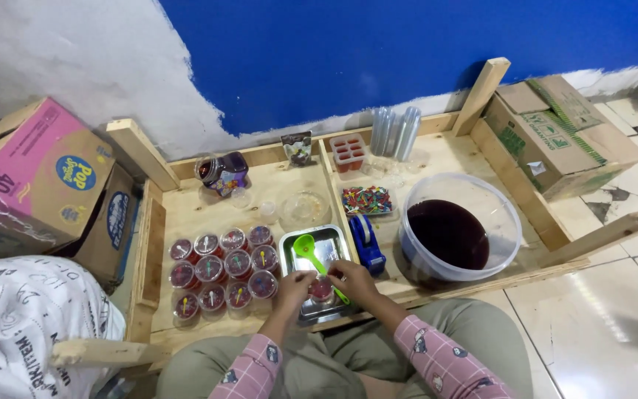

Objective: The person fills small plastic cups with liquid using a scoop and adds colorful toppings before preparing them for sealing.

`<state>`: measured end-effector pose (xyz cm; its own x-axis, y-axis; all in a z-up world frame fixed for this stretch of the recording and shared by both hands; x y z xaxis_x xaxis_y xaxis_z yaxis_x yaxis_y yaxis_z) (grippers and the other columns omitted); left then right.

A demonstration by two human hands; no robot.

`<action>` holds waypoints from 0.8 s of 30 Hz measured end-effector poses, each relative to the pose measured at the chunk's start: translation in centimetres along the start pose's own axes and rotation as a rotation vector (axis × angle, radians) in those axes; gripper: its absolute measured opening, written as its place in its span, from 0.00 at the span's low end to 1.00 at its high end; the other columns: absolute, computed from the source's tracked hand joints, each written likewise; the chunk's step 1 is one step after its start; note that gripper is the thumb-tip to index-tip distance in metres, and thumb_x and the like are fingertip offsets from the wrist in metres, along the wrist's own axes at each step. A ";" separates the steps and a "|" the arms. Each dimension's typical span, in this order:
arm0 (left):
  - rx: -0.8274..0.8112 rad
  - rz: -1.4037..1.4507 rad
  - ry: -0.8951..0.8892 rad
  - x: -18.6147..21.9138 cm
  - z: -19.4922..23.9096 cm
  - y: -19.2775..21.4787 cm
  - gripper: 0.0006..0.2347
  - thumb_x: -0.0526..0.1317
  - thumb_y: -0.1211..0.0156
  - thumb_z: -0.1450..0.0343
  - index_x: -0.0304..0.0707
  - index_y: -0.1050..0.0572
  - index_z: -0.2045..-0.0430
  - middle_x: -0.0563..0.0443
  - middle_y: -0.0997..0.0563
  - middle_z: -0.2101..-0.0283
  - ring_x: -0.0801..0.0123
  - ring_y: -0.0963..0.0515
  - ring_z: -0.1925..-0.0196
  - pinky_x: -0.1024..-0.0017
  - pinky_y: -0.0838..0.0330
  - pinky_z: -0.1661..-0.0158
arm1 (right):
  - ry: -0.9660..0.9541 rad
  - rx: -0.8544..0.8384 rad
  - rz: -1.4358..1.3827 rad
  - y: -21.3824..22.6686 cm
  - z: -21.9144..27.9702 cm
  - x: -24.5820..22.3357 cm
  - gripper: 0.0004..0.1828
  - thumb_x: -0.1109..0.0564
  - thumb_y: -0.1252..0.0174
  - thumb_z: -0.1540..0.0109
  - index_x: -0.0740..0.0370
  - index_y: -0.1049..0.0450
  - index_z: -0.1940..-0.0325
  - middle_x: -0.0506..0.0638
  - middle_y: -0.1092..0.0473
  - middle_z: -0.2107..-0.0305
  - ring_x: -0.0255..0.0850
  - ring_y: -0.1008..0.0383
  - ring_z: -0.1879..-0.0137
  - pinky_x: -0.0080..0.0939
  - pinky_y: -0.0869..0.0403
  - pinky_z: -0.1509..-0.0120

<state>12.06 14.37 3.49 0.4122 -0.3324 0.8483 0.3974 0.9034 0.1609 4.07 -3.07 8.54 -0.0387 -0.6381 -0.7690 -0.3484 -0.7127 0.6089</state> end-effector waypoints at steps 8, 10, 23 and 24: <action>0.013 -0.444 -0.146 -0.2 0.3 0.0 0.09 0.45 0.34 0.32 0.46 0.14 0.63 0.47 0.14 0.68 0.63 0.14 0.66 0.73 0.20 0.65 | 0.017 0.061 0.041 -1.6 1.9 0.8 0.06 0.56 0.31 0.43 0.51 0.20 0.62 0.47 0.22 0.72 0.43 0.18 0.62 0.41 0.21 0.54; -0.006 -0.473 -0.168 -1.8 -1.7 -0.8 0.09 0.45 0.34 0.32 0.46 0.15 0.63 0.47 0.14 0.68 0.63 0.14 0.65 0.72 0.21 0.63 | 0.007 0.065 0.053 -1.8 1.9 1.3 0.06 0.56 0.31 0.43 0.51 0.20 0.62 0.47 0.22 0.72 0.44 0.18 0.62 0.42 0.21 0.54; -0.004 -0.195 -0.032 -6.0 -5.3 -1.3 0.08 0.39 0.34 0.35 0.37 0.15 0.67 0.38 0.16 0.73 0.57 0.15 0.75 0.67 0.18 0.78 | -0.116 0.071 -0.154 -2.6 1.4 3.2 0.08 0.55 0.25 0.48 0.52 0.15 0.66 0.49 0.19 0.73 0.45 0.17 0.62 0.43 0.21 0.52; -0.001 -0.160 -0.025 -5.9 -4.9 -1.2 0.08 0.38 0.35 0.35 0.36 0.16 0.67 0.37 0.17 0.73 0.56 0.16 0.77 0.66 0.18 0.79 | -0.111 0.070 -0.153 -2.4 1.5 2.9 0.08 0.55 0.25 0.48 0.51 0.15 0.65 0.49 0.19 0.72 0.45 0.17 0.62 0.43 0.22 0.51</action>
<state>13.19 13.92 -4.20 0.3230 -0.4655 0.8240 0.4570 0.8391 0.2949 3.35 -2.72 4.55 -0.0824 -0.4854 -0.8704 -0.4218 -0.7743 0.4717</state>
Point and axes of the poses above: each hand's wrist, its own z-axis away from the middle knuckle, its own y-axis out of the back of the hand, x = y × z, the point moved 10 cm from there along -z, towards the middle knuckle
